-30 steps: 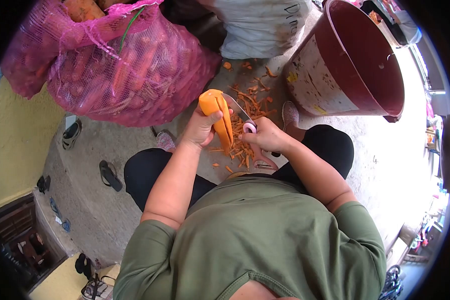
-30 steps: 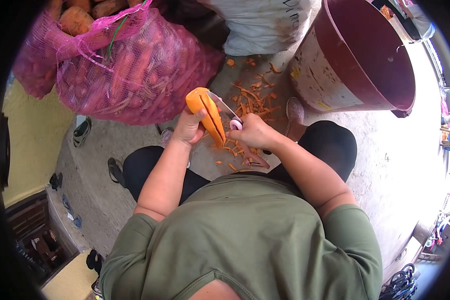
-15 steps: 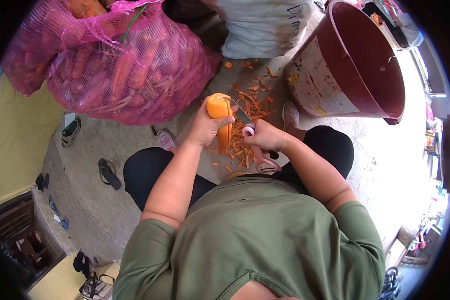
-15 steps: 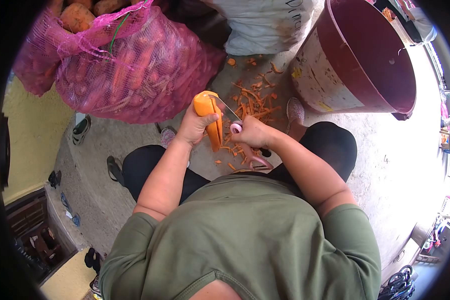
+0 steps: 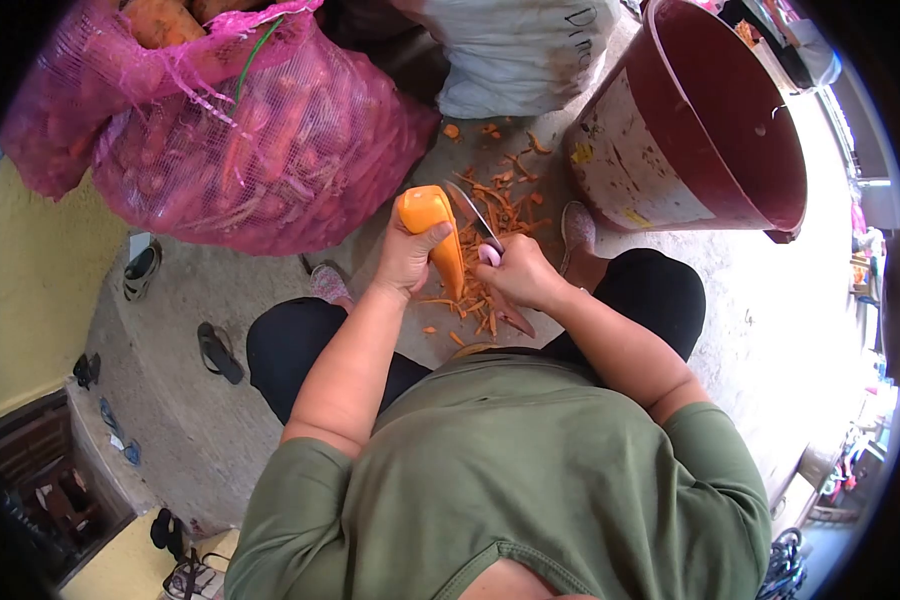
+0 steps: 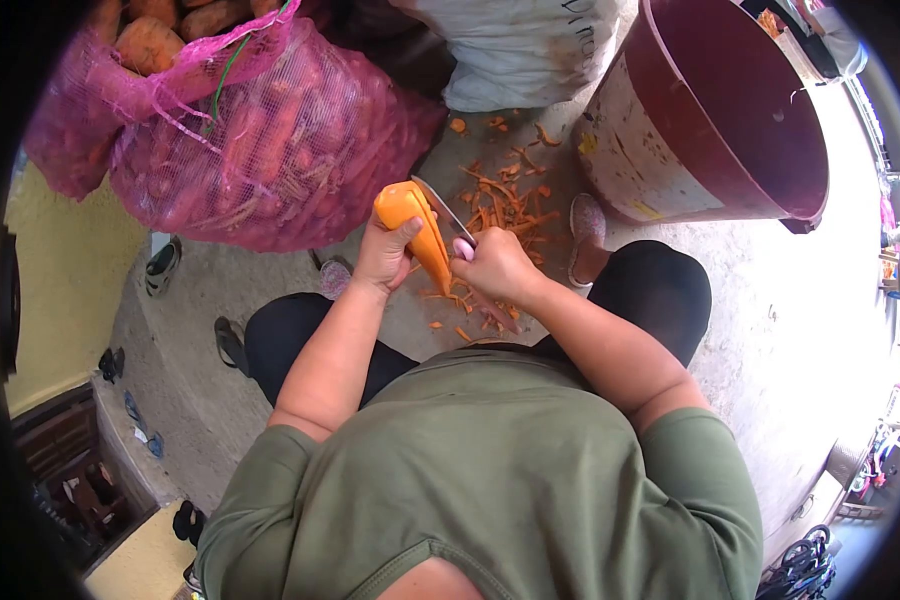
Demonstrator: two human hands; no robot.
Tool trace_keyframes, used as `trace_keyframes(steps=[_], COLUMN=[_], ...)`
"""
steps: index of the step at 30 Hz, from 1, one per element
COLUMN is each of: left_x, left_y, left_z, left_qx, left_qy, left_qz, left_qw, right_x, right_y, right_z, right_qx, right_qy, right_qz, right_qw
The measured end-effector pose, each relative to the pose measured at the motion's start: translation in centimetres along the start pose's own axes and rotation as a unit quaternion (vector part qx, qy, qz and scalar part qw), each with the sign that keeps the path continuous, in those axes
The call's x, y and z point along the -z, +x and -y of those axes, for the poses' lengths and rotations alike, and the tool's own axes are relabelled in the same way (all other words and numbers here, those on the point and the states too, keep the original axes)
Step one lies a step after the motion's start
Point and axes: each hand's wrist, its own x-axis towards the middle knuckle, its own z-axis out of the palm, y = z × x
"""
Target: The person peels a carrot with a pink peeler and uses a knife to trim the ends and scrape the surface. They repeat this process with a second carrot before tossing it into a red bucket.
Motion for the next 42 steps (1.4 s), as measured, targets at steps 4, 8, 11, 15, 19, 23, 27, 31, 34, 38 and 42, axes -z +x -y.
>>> trace_keyframes(steps=[4,8,11,15,19,23,27,31,34,38,42], left_x=[-0.7,-1.0,-1.8,-1.9,-1.9,-1.2,0.9,0.4,0.3,0.7,0.4], left_y=[-0.2,-0.3,-0.6,-0.5,-0.8,-0.3,-0.1,-0.1,0.1,0.3,0.2], left_z=[-0.3,-0.3,-0.3,0.9,1.2,0.9,0.6,0.1,0.1,-0.3,-0.4], left_qx=[-0.062,-0.075,-0.095,-0.096,-0.077,-0.026,0.128,0.122,0.097,0.091,0.046], left_qy=[0.075,0.116,0.119,0.104,0.11,-0.009,-0.065,-0.087,-0.062,-0.046,-0.032], left_qz=[-0.01,-0.03,-0.056,-0.074,-0.061,-0.026,-0.042,-0.042,-0.04,-0.021,-0.025], left_qw=[0.995,0.99,0.987,0.987,0.989,0.999,0.989,0.988,0.993,0.995,0.998], right_x=[0.3,-0.3,-1.2,-1.9,-2.3,-1.7,-0.8,0.2,0.7,0.7,0.9], right_y=[-0.7,-0.6,0.1,1.3,2.5,2.5,1.1,0.4,0.0,0.3,0.8], right_z=[1.3,1.2,0.5,0.2,-0.9,-1.6,-0.6,0.0,0.6,0.0,0.0], right_qx=[-0.028,-0.028,-0.018,-0.031,-0.04,-0.09,-0.106,-0.11,-0.147,-0.14,-0.149], right_qy=[-0.041,-0.084,-0.11,-0.133,-0.091,0.134,0.232,0.146,0.155,0.154,0.136], right_qz=[0.013,-0.018,-0.054,-0.064,-0.013,0.092,0.064,0.111,0.172,0.176,0.213], right_qw=[0.999,0.996,0.992,0.989,0.995,0.983,0.965,0.977,0.962,0.962,0.956])
